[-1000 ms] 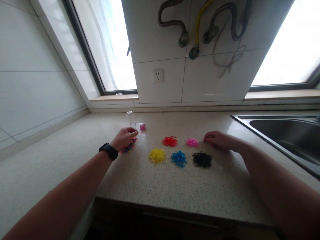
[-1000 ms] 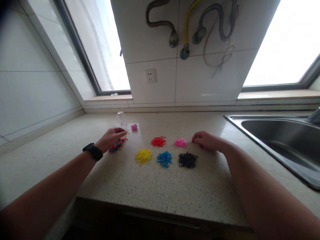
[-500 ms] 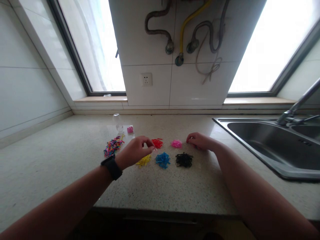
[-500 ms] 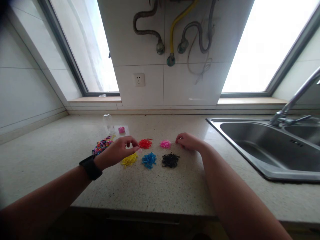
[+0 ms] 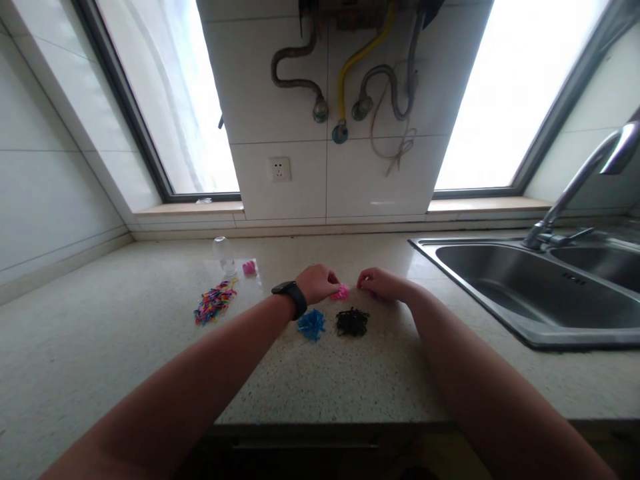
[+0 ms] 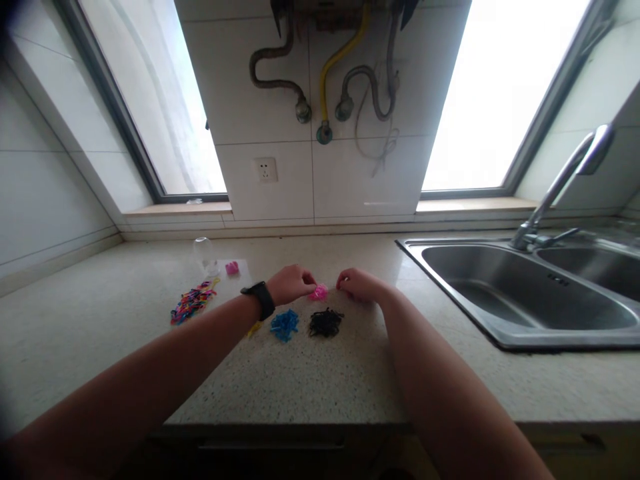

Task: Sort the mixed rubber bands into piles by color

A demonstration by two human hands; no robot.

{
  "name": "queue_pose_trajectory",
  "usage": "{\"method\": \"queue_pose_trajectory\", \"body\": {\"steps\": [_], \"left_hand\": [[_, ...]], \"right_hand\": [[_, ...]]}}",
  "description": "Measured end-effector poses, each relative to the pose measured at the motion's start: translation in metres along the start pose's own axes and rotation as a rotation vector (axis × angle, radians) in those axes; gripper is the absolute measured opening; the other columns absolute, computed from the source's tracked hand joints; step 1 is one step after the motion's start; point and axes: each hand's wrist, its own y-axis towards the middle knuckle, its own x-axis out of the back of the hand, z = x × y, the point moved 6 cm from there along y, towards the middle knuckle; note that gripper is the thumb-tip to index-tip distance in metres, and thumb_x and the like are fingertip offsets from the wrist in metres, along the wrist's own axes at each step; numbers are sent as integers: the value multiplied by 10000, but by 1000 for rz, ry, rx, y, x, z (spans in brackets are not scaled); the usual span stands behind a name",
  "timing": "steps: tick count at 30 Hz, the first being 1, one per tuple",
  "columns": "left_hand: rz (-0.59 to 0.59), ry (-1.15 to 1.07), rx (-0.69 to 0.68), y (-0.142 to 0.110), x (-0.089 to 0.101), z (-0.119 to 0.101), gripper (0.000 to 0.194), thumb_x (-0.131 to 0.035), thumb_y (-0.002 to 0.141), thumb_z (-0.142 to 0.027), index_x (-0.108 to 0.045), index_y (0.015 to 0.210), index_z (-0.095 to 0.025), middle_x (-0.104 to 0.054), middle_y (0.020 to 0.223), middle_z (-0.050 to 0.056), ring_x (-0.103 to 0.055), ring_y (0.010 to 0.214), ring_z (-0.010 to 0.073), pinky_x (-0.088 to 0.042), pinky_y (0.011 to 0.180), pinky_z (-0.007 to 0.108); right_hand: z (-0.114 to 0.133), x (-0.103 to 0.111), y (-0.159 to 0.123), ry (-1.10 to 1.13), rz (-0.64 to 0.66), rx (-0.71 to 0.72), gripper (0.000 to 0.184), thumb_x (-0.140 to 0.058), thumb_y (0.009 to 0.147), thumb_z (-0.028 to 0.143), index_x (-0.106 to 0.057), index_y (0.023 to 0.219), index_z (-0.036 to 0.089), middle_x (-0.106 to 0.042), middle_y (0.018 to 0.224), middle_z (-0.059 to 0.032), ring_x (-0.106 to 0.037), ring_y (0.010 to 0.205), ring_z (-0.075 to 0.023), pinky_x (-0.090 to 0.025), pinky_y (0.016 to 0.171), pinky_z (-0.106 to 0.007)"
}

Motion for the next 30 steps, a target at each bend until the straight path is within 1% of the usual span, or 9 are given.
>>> {"method": "queue_pose_trajectory", "body": {"steps": [8, 12, 15, 17, 20, 22, 26, 28, 30], "left_hand": [[42, 111, 6, 30, -16, -6, 248, -632, 773, -304, -805, 914, -195, -766, 850, 70, -694, 814, 203, -511, 746, 267], [60, 155, -33, 32, -22, -8, 222, -638, 781, -296, -810, 893, -212, -764, 821, 58, -693, 792, 202, -514, 736, 271], [37, 186, -85, 24, -17, -13, 233, -605, 833, -281, -806, 923, -206, -759, 849, 65, -682, 824, 200, -509, 802, 288], [8, 211, -131, 10, -11, -20, 241, -585, 866, -268, -799, 951, -198, -745, 893, 81, -662, 889, 210, -486, 889, 325], [-33, 241, -205, -24, 0, -37, 247, -566, 909, -282, -776, 989, -181, -710, 957, 101, -614, 975, 238, -442, 958, 389], [-39, 245, -247, -53, 5, -50, 219, -572, 913, -282, -754, 977, -179, -692, 967, 92, -593, 975, 237, -450, 917, 378], [-8, 194, -397, -116, 9, -77, 145, -585, 904, -258, -708, 961, -205, -674, 928, 47, -583, 886, 202, -455, 786, 324], [19, 163, -438, -144, 6, -84, 131, -582, 906, -265, -687, 969, -220, -678, 912, 27, -591, 860, 190, -444, 728, 305], [49, 141, -474, -167, -1, -86, 104, -581, 896, -249, -656, 965, -230, -684, 856, -5, -600, 778, 168, -425, 658, 291]], "right_hand": [[-2, 0, 2, 5, 0, 11, 205, -504, 831, 162, -686, 925, 163, -550, 559, 31, -459, 397, -77, -309, 399, -192], [-1, 1, 1, -18, -4, 15, 216, -503, 828, 161, -692, 932, 168, -544, 557, 35, -456, 396, -77, -311, 401, -191], [-1, 2, 1, -16, 3, 13, 210, -509, 833, 169, -690, 938, 170, -551, 567, 33, -466, 402, -78, -317, 406, -192], [0, 1, 0, -12, 8, 9, 208, -509, 837, 176, -686, 946, 169, -556, 570, 33, -464, 399, -77, -321, 407, -193], [0, 1, 0, -10, 4, 13, 196, -507, 847, 188, -680, 936, 167, -556, 566, 33, -449, 388, -73, -316, 403, -193], [0, 0, 0, -6, -1, 27, 187, -506, 851, 194, -676, 925, 164, -554, 566, 32, -443, 384, -69, -307, 397, -190], [-2, 0, 1, -1, -1, 14, 187, -506, 851, 193, -670, 935, 163, -551, 565, 32, -435, 378, -68, -294, 386, -187], [-1, 0, 1, -4, -1, -3, 187, -507, 851, 196, -670, 937, 164, -546, 563, 31, -435, 381, -70, -292, 381, -186], [0, 1, 0, -6, 4, -13, 187, -507, 851, 196, -669, 939, 165, -545, 569, 30, -437, 387, -70, -291, 378, -184]]}}
